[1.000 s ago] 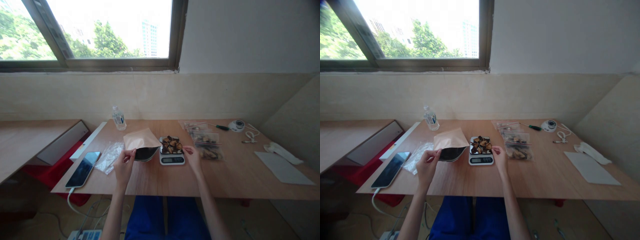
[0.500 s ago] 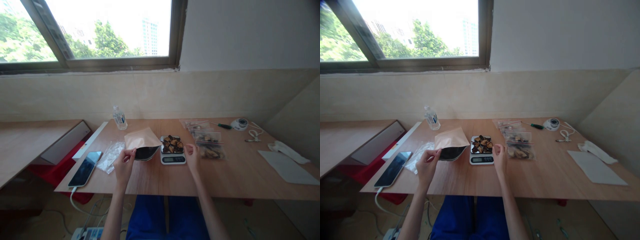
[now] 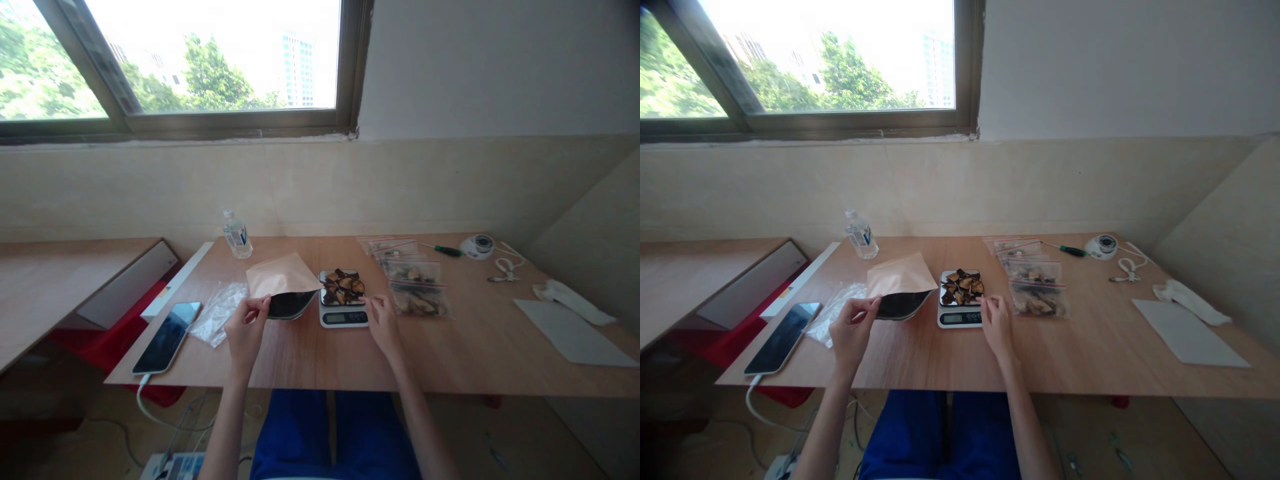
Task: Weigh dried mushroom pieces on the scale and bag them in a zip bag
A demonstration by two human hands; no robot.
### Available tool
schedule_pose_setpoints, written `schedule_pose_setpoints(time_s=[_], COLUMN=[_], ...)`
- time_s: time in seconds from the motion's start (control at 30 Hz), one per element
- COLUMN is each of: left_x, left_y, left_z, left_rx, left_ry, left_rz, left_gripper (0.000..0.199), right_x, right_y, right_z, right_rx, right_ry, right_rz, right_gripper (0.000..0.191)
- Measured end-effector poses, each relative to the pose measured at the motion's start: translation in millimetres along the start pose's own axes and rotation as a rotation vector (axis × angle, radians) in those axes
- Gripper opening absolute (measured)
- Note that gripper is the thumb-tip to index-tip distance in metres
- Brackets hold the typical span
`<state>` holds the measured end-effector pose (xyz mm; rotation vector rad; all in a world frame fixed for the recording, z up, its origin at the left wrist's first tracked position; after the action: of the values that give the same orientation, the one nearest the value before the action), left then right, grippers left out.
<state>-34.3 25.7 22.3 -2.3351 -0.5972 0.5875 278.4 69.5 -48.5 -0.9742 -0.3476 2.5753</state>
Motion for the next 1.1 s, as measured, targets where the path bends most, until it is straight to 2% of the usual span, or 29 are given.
schedule_pose_setpoints(time_s=[0.17, 0.43, 0.53, 0.7, 0.83, 0.97, 1.1], left_x=[-0.4, 2.9, 8.1, 18.4, 23.7, 10.8, -15.6], left_y=[0.5, -5.5, -11.5, -22.2, -23.6, -12.9, 7.0], left_z=[-0.1, 9.7, 24.9, 62.0, 85.0, 90.9, 97.8], left_rx=[0.005, 0.027, 0.062, 0.084, 0.071, 0.039, -0.141], left_ry=[-0.011, -0.015, -0.044, -0.146, -0.29, -0.396, -0.779], left_rz=[-0.009, 0.017, 0.05, 0.109, 0.218, 0.22, 0.254], left_gripper=[0.017, 0.017, 0.016, 0.013, 0.01, 0.018, 0.035], right_x=[-8.2, -6.2, -5.9, -6.9, -8.2, -8.5, -8.7], right_y=[14.1, 32.3, 31.9, 32.4, 33.2, 33.7, 34.3], right_z=[-12.7, -34.4, -35.6, -32.8, -32.2, -33.7, -34.6], right_rx=[0.083, 0.179, 0.18, 0.181, 0.184, 0.204, 0.219], right_ry=[-0.12, -0.178, -0.19, -0.179, -0.175, -0.183, -0.194], right_rz=[-0.009, 0.018, 0.012, 0.024, 0.014, 0.01, 0.016], right_gripper=[0.038, 0.036, 0.037, 0.037, 0.04, 0.042, 0.043])
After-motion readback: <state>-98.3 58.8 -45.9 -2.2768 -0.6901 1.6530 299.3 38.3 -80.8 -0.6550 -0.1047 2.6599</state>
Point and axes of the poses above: each hand's wrist, its own y-axis away from the middle knuckle, its own x-axis out of the palm, z = x × y, the point moved 6 cm from there along -y, towards the middle knuckle, and after that the axes turned 14 degrees about x, right-handed, at the moved point
